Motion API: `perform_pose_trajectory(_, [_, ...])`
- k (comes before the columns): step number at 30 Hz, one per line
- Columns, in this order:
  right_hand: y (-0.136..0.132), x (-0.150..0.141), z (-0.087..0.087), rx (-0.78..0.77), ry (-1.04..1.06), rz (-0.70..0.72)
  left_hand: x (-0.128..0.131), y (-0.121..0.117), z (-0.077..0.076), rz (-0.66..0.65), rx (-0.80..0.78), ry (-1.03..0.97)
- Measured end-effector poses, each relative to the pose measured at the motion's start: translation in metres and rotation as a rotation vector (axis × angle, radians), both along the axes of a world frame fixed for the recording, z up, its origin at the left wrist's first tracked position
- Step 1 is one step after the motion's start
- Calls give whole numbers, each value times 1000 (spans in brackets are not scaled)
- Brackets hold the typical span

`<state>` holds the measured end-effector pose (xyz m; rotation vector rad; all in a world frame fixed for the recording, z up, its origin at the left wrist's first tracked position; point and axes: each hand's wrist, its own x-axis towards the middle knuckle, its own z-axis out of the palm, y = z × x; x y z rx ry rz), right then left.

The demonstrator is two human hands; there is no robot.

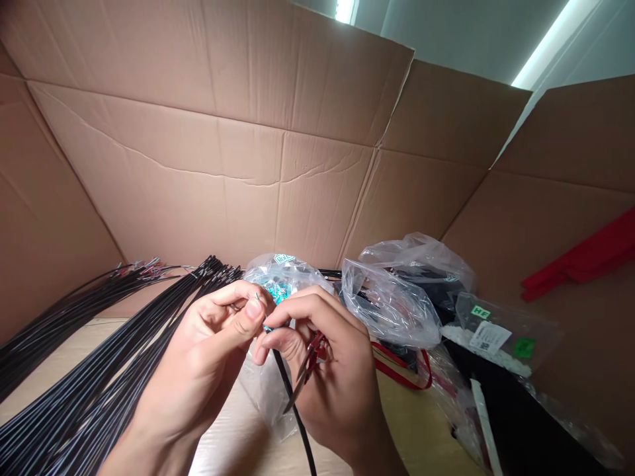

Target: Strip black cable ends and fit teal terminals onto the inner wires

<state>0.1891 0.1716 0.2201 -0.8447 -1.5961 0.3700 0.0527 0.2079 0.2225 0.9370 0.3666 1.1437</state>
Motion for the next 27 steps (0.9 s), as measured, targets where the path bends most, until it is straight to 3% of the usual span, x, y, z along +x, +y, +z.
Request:
perform_pose_trajectory(11, [3, 4, -3, 93, -119, -103, 4, -5, 0, 35, 59, 62])
perform_pose_trajectory(23, [9, -1, -7, 268, -140, -214, 23, -13, 1, -12, -120, -118])
perform_pose_trajectory(27, [9, -4, -9, 237, -23, -189, 22, -11, 1, -21, -116, -117])
